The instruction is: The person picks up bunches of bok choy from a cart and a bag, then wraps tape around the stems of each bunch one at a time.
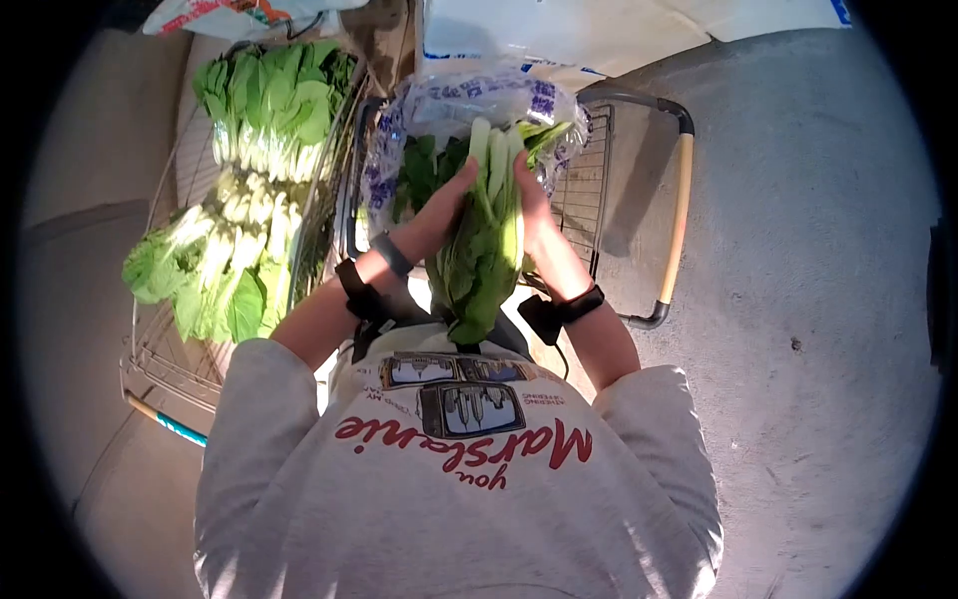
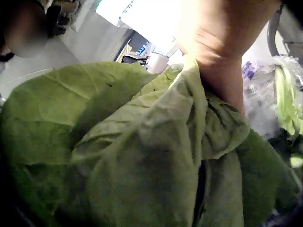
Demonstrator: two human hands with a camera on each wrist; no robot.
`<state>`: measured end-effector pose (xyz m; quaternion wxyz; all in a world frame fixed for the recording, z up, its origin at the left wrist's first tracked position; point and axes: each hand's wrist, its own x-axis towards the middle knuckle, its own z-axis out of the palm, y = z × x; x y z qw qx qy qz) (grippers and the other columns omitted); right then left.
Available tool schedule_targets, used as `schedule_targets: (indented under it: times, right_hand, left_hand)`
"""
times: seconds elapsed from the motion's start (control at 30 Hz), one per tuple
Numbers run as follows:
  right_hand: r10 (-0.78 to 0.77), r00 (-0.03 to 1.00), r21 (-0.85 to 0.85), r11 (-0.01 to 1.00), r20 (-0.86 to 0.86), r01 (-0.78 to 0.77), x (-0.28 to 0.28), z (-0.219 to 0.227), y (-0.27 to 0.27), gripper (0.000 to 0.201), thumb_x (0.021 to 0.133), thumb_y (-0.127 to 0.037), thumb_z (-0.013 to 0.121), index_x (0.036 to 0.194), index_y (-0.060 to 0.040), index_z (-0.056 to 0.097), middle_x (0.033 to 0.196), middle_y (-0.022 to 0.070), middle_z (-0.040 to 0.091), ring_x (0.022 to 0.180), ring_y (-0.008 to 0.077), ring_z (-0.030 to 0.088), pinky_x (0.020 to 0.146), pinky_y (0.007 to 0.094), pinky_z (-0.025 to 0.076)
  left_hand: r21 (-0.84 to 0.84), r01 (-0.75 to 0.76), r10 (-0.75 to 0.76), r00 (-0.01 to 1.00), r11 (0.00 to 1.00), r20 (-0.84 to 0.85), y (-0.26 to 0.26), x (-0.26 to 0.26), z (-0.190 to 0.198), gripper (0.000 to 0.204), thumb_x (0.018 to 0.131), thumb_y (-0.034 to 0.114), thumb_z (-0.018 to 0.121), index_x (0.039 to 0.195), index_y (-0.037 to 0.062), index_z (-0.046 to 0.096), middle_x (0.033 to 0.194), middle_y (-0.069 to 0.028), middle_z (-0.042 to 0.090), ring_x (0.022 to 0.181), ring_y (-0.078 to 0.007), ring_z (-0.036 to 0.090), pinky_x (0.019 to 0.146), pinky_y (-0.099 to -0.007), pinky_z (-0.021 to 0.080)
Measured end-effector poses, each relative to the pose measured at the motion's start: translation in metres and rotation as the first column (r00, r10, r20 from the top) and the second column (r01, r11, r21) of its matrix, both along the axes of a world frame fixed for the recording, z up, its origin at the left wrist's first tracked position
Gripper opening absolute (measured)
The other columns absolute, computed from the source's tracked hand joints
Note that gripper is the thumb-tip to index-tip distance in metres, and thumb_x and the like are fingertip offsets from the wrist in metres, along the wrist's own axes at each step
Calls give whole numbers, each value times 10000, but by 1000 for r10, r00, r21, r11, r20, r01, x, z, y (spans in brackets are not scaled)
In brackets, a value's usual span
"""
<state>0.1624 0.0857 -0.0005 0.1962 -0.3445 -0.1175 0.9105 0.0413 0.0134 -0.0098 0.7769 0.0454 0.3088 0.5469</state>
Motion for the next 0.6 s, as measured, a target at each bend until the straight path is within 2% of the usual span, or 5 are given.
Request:
schedule_targets:
  times: [0.2, 0.27, 0.4, 0.53, 0.6]
  right_hand:
    - [47, 995, 245, 967, 86, -67, 12, 19, 6, 720, 856, -614, 307, 1274, -32, 373, 1192, 144, 497, 1091, 270, 498, 899, 416, 430]
    - [64, 991, 246, 965, 121, -92, 17, 23, 8, 731, 860, -619, 280, 1283, -29, 364, 1210, 148, 485, 1110, 281, 487, 909, 431, 426]
    - [62, 980, 232, 967, 188, -106, 19, 33, 5, 733, 863, -618, 271, 1299, -32, 335, 1203, 162, 479, 1074, 297, 514, 885, 439, 450]
    - [118, 923, 324, 914, 366, -245, 19, 11, -5, 733, 865, -604, 306, 1271, 5, 348, 1129, 172, 512, 1036, 276, 533, 870, 400, 464]
    - [190, 886, 393, 842, 423, -369, 12, 4, -6, 836, 848, -650, 301, 1356, 7, 209, 1280, 197, 375, 1191, 285, 382, 986, 381, 320]
  left_hand:
    - [22, 19, -16, 994, 1000, -105, 8, 11, 32, 625, 893, 512, 407, 1296, 37, 355, 1160, -58, 510, 1039, -166, 499, 921, -294, 369]
    - [21, -22, 29, 914, 1000, -406, 12, 18, 35, 653, 890, 501, 423, 1313, 20, 300, 1177, -67, 485, 1050, -153, 484, 930, -280, 353]
    - [62, 79, -34, 844, 995, -535, 15, 19, 40, 675, 827, 382, 598, 1297, 3, 296, 1162, -84, 473, 1034, -149, 478, 893, -286, 389]
    - [214, 47, 22, 951, 976, -309, 14, 7, 13, 632, 782, 294, 666, 1250, 2, 358, 1115, -76, 502, 995, -154, 508, 853, -294, 426]
    - [86, 39, -28, 991, 996, -130, 4, -3, -6, 534, 770, 201, 677, 1202, 9, 429, 1079, -61, 542, 964, -143, 542, 824, -279, 448]
